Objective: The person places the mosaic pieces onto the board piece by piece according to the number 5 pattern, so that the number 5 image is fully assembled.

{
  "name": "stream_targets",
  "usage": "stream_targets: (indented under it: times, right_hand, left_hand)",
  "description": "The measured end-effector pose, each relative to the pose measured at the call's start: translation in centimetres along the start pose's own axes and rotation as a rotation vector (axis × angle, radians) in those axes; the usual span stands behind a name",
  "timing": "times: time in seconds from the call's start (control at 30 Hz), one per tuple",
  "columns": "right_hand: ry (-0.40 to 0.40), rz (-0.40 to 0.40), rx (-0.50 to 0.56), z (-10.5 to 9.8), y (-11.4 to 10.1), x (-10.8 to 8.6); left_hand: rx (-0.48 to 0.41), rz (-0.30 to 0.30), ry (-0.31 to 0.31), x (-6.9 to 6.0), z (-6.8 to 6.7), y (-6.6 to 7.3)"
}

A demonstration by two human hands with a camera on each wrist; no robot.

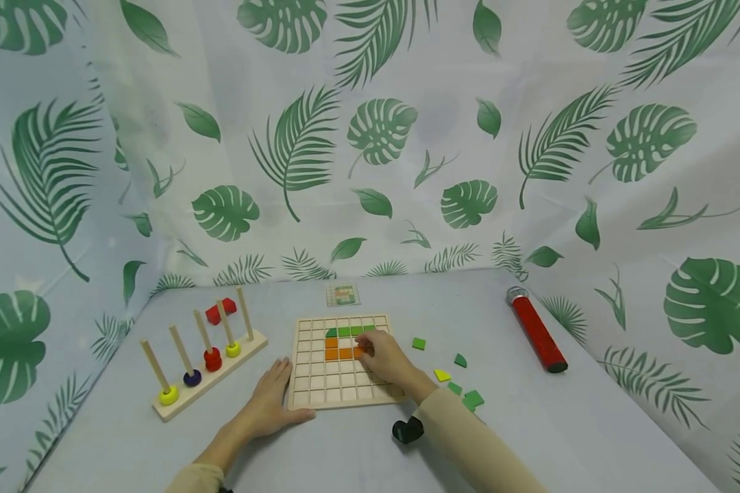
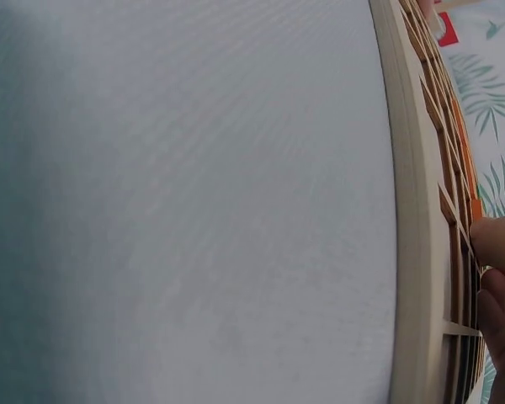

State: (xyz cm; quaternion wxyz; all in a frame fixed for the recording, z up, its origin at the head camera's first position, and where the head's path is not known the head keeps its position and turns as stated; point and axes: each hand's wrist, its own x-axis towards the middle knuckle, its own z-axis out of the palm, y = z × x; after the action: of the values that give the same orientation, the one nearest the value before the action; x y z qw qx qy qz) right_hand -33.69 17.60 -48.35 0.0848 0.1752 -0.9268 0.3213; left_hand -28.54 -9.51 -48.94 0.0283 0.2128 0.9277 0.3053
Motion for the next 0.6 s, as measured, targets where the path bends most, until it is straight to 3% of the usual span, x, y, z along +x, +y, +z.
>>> stream_targets:
  times: [0.6]
  right_hand:
    - [0.011, -0.018, 0.019, -0.20, 0.00, 0.23]
  left_hand:
    - [-0.008, 0.004, 0.001, 0.01, -0.15, 0.09]
